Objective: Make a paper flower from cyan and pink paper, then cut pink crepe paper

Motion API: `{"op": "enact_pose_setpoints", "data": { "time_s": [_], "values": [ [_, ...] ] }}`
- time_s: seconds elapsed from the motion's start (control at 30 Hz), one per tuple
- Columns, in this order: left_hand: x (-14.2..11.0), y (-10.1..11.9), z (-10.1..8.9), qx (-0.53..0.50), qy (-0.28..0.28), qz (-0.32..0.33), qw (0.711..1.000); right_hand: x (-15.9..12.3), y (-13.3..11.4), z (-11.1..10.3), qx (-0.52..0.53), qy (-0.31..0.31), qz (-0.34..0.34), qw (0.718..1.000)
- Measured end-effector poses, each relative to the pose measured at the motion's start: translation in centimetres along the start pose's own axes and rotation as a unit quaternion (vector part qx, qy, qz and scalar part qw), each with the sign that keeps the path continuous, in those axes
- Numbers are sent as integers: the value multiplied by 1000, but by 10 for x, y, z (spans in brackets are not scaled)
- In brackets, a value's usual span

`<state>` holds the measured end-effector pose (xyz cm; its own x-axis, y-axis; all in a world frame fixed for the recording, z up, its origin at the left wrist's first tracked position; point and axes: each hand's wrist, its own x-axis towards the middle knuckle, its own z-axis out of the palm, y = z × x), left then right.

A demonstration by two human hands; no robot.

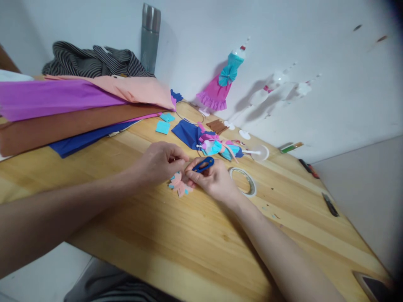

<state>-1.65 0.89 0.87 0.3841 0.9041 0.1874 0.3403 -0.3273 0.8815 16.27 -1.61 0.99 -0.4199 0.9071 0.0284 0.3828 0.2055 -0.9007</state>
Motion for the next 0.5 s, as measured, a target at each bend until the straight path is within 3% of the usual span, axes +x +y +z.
{"op": "enact_pose_setpoints", "data": {
  "time_s": [0.17, 0.33, 0.5],
  "values": [
    [1, 0, 0, 7, 15, -23, 1000, -1, -2, 3, -44, 32, -26, 998],
    [0, -1, 2, -8, -5, -18, 1000, -4, -3, 6, -47, 44, -26, 998],
    [1, 0, 2, 11, 18, -18, 1000, -4, -2, 9, -39, 59, -26, 997]
  ]
}}
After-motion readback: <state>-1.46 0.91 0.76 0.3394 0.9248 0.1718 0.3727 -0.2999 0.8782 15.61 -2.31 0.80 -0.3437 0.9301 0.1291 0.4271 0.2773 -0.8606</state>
